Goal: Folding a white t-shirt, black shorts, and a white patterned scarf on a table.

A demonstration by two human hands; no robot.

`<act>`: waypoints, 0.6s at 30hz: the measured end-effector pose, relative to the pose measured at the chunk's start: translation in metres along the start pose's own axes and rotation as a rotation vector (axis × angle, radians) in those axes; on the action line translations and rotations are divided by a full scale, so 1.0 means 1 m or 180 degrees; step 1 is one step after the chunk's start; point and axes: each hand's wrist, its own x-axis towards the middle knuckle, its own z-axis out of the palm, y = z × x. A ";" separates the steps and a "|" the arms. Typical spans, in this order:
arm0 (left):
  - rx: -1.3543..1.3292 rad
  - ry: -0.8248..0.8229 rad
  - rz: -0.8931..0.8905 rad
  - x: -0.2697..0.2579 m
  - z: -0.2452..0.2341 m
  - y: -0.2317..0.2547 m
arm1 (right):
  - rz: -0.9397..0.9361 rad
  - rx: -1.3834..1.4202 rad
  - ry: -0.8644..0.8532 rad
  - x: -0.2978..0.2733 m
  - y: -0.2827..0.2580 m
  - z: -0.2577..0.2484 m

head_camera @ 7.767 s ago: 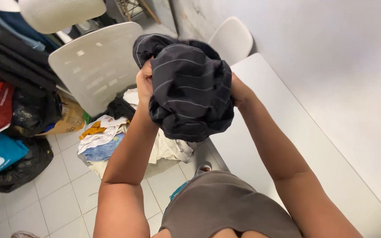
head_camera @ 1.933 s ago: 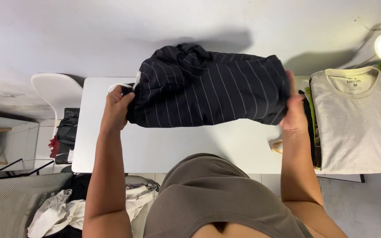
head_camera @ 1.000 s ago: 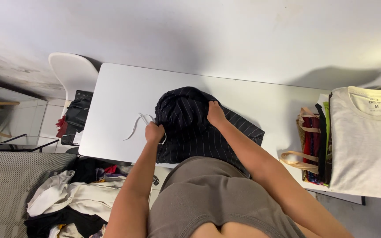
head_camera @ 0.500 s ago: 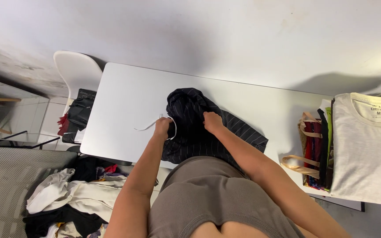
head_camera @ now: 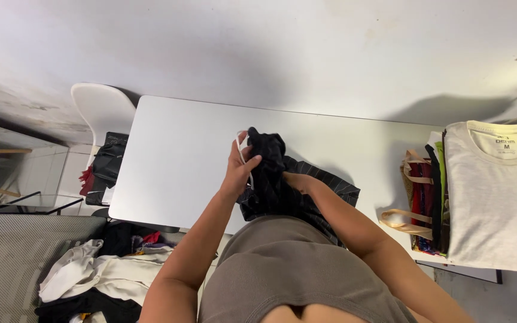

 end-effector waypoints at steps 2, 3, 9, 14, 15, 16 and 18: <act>0.0468 -0.0274 0.0304 -0.006 0.012 0.003 | -0.0430 -0.0233 -0.0794 0.027 0.017 0.013; 0.0480 -0.0281 0.0300 -0.008 0.014 0.007 | -0.0437 -0.0220 -0.0794 0.024 0.016 0.017; 0.0120 -0.0212 -0.0144 -0.018 0.011 0.020 | -0.2316 0.1272 -0.1746 -0.033 -0.012 0.025; 0.0079 0.0038 -0.0195 -0.027 -0.019 0.028 | -0.0700 0.1948 -0.0286 -0.050 -0.004 0.002; 0.0072 0.0041 -0.0189 -0.022 -0.045 0.016 | -0.0700 0.1939 -0.0285 -0.050 -0.001 -0.018; 0.0198 0.0208 -0.0233 -0.017 -0.070 0.005 | -0.1198 0.1781 0.0003 -0.050 0.002 -0.037; 0.0315 0.0387 -0.0275 -0.017 -0.098 0.003 | -0.1685 0.1604 0.0287 -0.062 0.005 -0.071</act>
